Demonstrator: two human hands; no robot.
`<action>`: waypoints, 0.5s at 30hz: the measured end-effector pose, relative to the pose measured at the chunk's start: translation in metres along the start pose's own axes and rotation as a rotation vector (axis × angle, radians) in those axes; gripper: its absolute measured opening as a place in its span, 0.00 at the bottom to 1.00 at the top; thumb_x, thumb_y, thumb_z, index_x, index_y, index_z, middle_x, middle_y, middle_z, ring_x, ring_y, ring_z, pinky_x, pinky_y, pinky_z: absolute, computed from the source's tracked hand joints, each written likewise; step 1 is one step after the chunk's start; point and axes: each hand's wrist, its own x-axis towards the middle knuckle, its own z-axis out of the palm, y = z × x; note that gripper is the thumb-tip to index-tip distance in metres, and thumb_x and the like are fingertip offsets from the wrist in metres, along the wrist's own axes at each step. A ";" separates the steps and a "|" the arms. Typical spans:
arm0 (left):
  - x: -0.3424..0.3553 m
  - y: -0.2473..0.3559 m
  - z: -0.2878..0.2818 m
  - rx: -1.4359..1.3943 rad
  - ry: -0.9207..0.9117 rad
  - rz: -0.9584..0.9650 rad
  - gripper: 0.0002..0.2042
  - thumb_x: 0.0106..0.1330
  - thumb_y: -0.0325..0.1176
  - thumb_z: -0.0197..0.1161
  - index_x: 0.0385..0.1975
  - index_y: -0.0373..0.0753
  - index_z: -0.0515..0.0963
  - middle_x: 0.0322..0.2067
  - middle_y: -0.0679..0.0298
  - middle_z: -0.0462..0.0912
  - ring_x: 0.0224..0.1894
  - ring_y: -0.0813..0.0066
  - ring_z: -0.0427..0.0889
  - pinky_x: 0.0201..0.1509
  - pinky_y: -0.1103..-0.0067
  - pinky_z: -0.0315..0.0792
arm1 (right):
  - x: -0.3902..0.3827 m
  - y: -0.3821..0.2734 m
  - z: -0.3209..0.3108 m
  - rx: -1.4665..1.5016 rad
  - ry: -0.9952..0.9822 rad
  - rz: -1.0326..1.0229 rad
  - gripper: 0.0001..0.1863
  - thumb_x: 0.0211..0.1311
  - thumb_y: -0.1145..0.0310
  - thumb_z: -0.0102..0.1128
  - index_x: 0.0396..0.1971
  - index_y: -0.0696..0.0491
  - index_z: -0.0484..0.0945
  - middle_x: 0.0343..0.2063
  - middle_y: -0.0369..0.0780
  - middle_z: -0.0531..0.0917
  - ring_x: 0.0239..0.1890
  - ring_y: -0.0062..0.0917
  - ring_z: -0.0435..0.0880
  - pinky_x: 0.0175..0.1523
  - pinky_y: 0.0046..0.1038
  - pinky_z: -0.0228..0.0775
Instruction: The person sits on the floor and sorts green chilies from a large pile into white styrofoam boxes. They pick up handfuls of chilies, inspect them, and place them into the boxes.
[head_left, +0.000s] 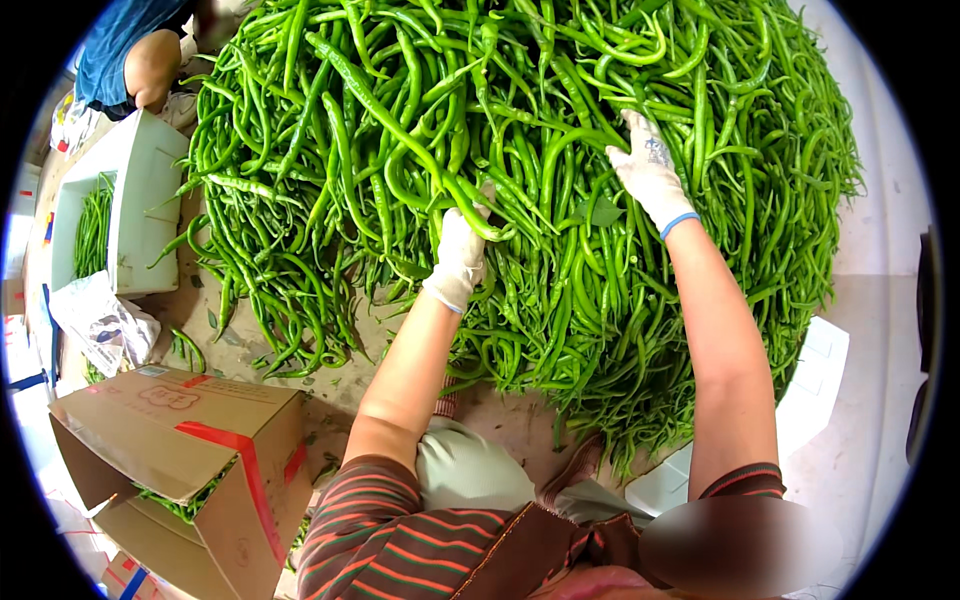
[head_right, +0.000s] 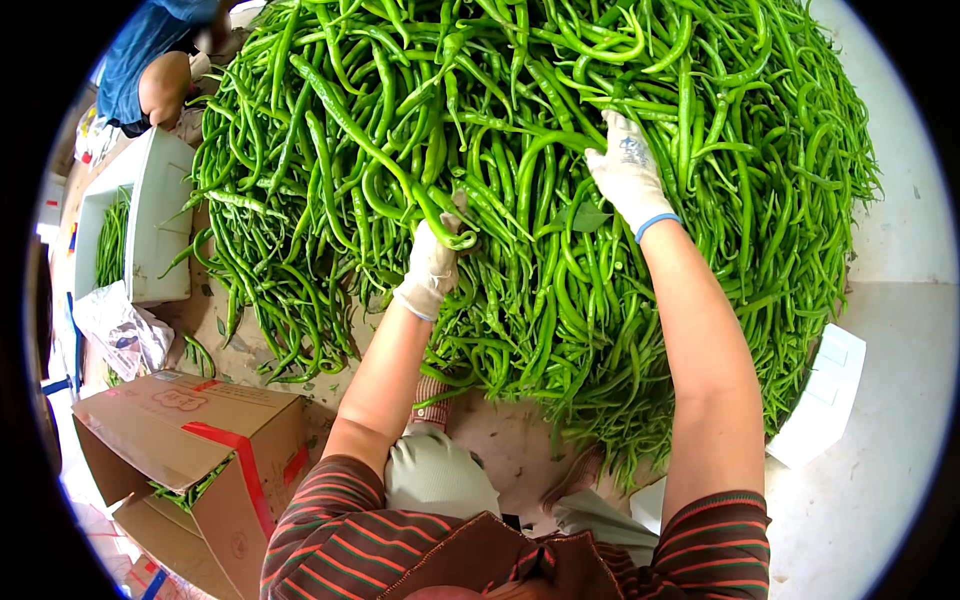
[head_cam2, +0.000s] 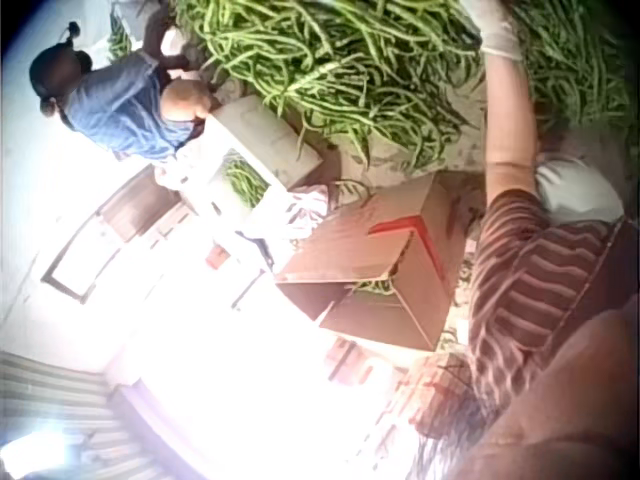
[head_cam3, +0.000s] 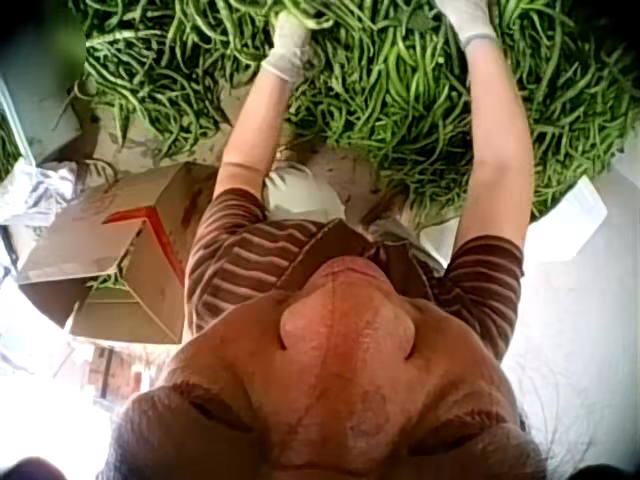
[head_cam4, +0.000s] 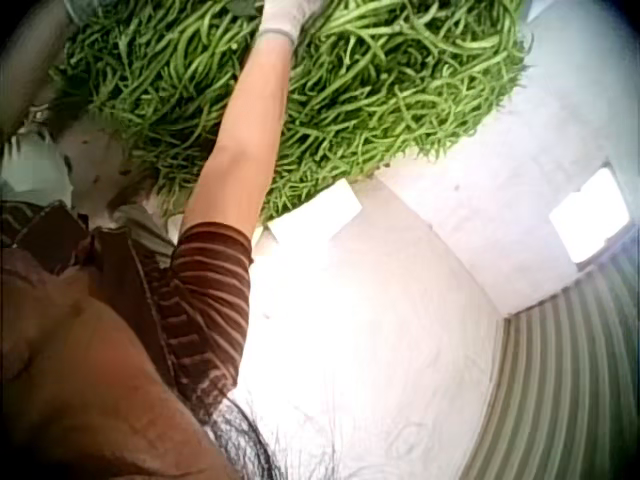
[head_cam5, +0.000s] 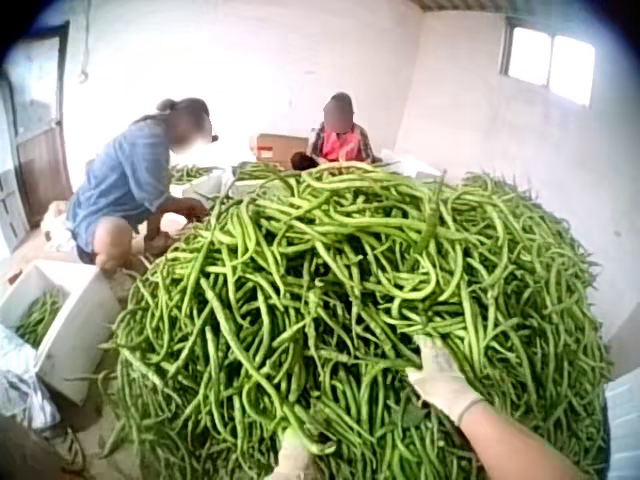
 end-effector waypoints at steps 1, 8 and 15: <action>-0.002 0.006 0.001 0.006 -0.001 0.010 0.17 0.68 0.42 0.64 0.50 0.37 0.77 0.41 0.67 0.81 0.38 0.78 0.79 0.38 0.78 0.75 | 0.004 -0.020 -0.007 0.011 -0.120 0.111 0.27 0.59 0.66 0.63 0.58 0.55 0.67 0.58 0.50 0.72 0.62 0.40 0.70 0.67 0.36 0.64; 0.014 0.009 0.022 -0.093 0.015 -0.060 0.20 0.64 0.52 0.67 0.35 0.38 0.78 0.26 0.70 0.78 0.24 0.81 0.72 0.25 0.79 0.68 | -0.050 -0.079 -0.007 0.350 -0.574 0.281 0.18 0.60 0.63 0.54 0.46 0.58 0.79 0.46 0.50 0.83 0.50 0.40 0.82 0.58 0.36 0.71; 0.024 0.002 0.013 0.384 0.127 0.157 0.28 0.60 0.53 0.68 0.40 0.28 0.82 0.35 0.53 0.86 0.37 0.65 0.82 0.45 0.70 0.74 | -0.044 -0.099 0.023 0.521 -0.593 0.402 0.23 0.57 0.65 0.53 0.50 0.64 0.74 0.43 0.50 0.82 0.46 0.38 0.79 0.54 0.32 0.69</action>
